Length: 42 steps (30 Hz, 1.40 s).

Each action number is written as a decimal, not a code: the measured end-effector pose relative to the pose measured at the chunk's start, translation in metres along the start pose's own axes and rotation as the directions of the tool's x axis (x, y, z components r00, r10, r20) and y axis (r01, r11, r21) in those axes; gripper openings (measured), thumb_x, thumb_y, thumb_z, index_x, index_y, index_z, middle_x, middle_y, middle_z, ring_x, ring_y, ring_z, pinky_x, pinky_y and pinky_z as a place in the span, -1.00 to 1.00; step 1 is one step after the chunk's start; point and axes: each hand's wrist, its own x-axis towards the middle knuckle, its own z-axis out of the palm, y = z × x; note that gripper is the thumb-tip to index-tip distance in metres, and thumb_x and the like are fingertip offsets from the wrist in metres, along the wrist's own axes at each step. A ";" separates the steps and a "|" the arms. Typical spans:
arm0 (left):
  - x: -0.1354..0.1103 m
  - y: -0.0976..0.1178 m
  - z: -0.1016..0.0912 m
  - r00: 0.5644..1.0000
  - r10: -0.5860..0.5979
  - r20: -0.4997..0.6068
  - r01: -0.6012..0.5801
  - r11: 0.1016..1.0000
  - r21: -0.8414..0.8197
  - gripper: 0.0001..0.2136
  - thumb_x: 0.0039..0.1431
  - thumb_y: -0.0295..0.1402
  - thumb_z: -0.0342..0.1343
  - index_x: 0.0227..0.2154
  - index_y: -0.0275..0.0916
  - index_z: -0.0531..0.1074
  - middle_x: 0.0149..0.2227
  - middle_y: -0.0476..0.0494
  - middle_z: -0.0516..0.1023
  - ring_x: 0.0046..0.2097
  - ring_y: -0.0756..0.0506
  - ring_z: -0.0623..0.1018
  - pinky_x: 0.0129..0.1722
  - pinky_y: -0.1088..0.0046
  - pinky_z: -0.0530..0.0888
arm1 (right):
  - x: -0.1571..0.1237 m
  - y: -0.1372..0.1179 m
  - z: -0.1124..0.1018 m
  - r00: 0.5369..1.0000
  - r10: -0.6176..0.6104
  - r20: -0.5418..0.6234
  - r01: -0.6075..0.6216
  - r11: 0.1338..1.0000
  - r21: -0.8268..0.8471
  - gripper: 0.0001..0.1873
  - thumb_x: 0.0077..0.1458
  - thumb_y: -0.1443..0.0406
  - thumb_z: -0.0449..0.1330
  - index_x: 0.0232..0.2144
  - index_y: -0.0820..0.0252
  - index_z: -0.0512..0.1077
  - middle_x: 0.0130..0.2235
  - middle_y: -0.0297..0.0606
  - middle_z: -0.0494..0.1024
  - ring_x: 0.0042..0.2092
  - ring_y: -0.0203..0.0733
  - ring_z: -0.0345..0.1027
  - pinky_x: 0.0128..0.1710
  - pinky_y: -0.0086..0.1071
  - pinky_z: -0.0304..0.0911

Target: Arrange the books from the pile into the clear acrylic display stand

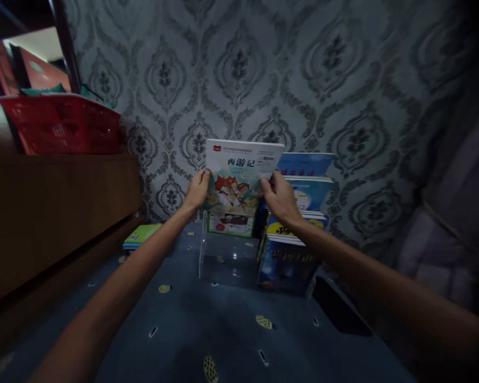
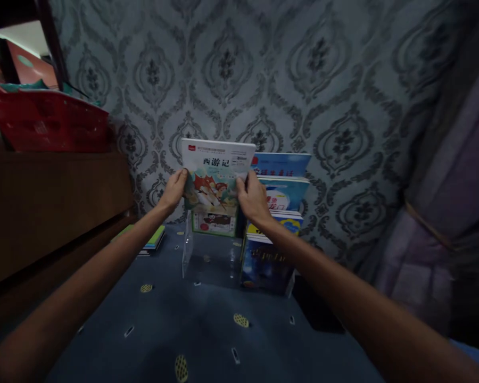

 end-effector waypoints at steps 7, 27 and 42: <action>0.012 -0.010 0.000 1.000 0.029 -0.001 -0.029 0.998 -0.054 -0.53 0.22 0.12 -0.01 -0.41 -0.26 0.37 -0.45 -0.02 0.32 -0.49 0.03 0.35 -0.64 0.60 0.37 | 0.015 -0.003 0.006 0.998 0.068 0.015 -0.068 0.998 -0.011 -0.85 0.18 0.15 -0.03 -0.31 0.07 0.23 -0.29 -0.19 0.47 -0.24 0.04 0.41 -0.23 -0.08 0.34; -0.020 -0.039 0.010 0.997 -0.072 -0.016 0.070 0.991 -0.114 -0.61 0.22 0.05 0.00 -0.37 -0.23 0.35 -0.42 -0.02 0.33 -0.41 0.00 0.36 -0.59 0.59 0.45 | -0.020 0.011 0.011 0.995 0.060 0.076 -0.056 0.997 -0.051 -0.88 0.19 0.22 -0.05 -0.26 0.09 0.23 -0.29 -0.17 0.50 -0.26 0.00 0.44 -0.28 -0.19 0.34; -0.029 -0.052 0.015 0.994 -0.085 -0.072 0.075 0.989 -0.130 -0.59 0.21 0.06 -0.03 -0.30 -0.23 0.37 -0.37 -0.04 0.41 -0.39 -0.01 0.42 -0.58 0.59 0.46 | -0.025 0.016 0.017 0.998 -0.010 0.068 0.016 0.996 -0.090 -0.73 0.17 0.25 -0.05 -0.09 0.17 0.28 -0.18 -0.03 0.54 -0.14 0.08 0.41 -0.10 -0.03 0.33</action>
